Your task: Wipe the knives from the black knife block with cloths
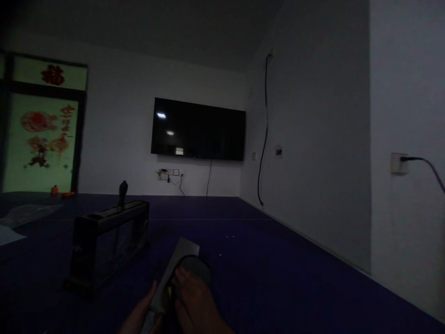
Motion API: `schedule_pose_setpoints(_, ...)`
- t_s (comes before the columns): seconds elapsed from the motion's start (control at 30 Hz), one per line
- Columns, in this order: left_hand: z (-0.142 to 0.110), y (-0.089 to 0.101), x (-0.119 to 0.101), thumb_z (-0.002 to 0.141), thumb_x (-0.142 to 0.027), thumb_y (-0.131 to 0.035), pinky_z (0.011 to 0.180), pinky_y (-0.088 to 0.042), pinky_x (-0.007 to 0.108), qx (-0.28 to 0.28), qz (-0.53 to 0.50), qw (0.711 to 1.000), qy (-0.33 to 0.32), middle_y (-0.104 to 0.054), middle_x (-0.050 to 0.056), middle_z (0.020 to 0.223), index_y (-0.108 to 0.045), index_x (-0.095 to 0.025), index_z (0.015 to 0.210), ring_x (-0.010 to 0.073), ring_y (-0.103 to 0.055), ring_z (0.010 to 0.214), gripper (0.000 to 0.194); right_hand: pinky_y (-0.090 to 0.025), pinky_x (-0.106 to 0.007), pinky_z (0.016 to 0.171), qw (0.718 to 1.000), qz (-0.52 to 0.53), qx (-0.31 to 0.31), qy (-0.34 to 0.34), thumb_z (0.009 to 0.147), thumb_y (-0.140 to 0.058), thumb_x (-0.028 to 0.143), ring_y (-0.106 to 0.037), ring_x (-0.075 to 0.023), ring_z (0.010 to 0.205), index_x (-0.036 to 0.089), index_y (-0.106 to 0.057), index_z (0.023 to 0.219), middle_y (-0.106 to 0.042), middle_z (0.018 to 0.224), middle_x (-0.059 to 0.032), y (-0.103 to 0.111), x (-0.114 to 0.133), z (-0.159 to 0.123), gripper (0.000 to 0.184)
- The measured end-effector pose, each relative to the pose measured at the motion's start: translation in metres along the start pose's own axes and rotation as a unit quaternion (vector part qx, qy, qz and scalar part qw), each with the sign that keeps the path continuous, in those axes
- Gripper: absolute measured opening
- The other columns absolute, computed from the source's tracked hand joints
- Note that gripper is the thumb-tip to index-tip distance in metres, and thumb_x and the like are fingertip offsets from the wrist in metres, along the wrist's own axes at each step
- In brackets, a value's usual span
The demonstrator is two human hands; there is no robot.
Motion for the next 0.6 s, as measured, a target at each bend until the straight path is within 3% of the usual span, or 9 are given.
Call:
schedule_pose_setpoints(0.07, -0.002, 0.002, -0.002, 0.084, -0.059, -0.045, 0.041, -0.041, 0.020, -0.001, 0.004, 1.000, -0.016, -0.054, -0.002, 0.049, -0.059, -0.015, 0.064, 0.0082, -0.047, 0.039, 0.050, -0.033, -0.039, 0.106, 1.000, 0.003, -0.006, 0.012, 0.089, -0.038, 0.019, -0.031, -0.0207, 0.132, 0.014, -0.038, 0.138, -0.036, 0.143, -0.0087, -0.002, -0.002, 0.001, 0.048)
schedule_pose_setpoints(0.17, -0.011, 0.006, -0.007, 0.088, -0.040, -0.050, 0.061, -0.051, 0.027, -0.003, 0.005, 1.000, -0.028, -0.063, 0.002, 0.085, -0.059, -0.015, 0.096, 0.0110, -0.059, 0.066, 0.028, -0.030, -0.041, 0.107, 1.000, 0.003, -0.022, 0.017, 0.092, -0.037, 0.024, -0.025, -0.0208, 0.134, 0.017, -0.030, 0.142, -0.030, 0.146, -0.0075, -0.004, -0.004, 0.002, 0.050)
schedule_pose_setpoints(0.3, -0.016, 0.012, -0.013, 0.088, -0.036, -0.052, 0.069, -0.052, 0.031, -0.013, -0.010, 0.999, -0.042, -0.062, 0.004, 0.099, -0.058, -0.016, 0.102, 0.0141, -0.060, 0.079, 0.025, -0.029, -0.041, 0.107, 0.999, 0.000, -0.030, 0.021, 0.094, -0.036, 0.027, -0.024, -0.0207, 0.135, 0.017, -0.027, 0.143, -0.029, 0.147, -0.0072, -0.003, -0.002, 0.003, 0.051)
schedule_pose_setpoints(0.4, -0.007, 0.009, -0.013, 0.087, -0.041, -0.051, 0.063, -0.051, 0.027, -0.019, -0.025, 0.998, -0.047, -0.065, 0.003, 0.090, -0.062, -0.017, 0.089, 0.0122, -0.060, 0.071, 0.026, -0.028, -0.040, 0.108, 1.000, -0.003, -0.015, 0.009, 0.093, -0.038, 0.026, -0.024, -0.0203, 0.135, 0.017, -0.028, 0.142, -0.029, 0.146, -0.0068, -0.001, 0.000, 0.005, 0.051)
schedule_pose_setpoints(0.47, 0.001, 0.003, -0.010, 0.085, -0.049, -0.050, 0.051, -0.048, 0.021, -0.014, -0.033, 0.999, -0.040, -0.065, 0.002, 0.073, -0.062, -0.018, 0.073, 0.0112, -0.057, 0.058, 0.035, -0.028, -0.040, 0.108, 1.000, -0.005, 0.002, -0.007, 0.092, -0.039, 0.023, -0.025, -0.0199, 0.134, 0.017, -0.031, 0.141, -0.030, 0.146, -0.0064, 0.000, 0.002, 0.006, 0.050)
schedule_pose_setpoints(0.6, 0.005, -0.009, -0.007, 0.085, -0.063, -0.032, 0.030, -0.028, 0.016, 0.021, -0.047, 0.999, 0.011, -0.045, 0.000, 0.035, -0.049, -0.018, 0.042, 0.0072, -0.038, 0.029, 0.065, -0.032, -0.037, 0.107, 0.999, -0.006, 0.016, -0.032, 0.090, -0.041, 0.017, -0.032, -0.0195, 0.132, 0.017, -0.040, 0.137, -0.035, 0.143, -0.0063, 0.001, 0.002, 0.006, 0.047)
Point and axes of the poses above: each hand's wrist, its own z-axis towards the middle knuckle, its own y-axis out of the back of the hand, x = y × z, the point moved 2 cm from there along z, towards the middle knuckle
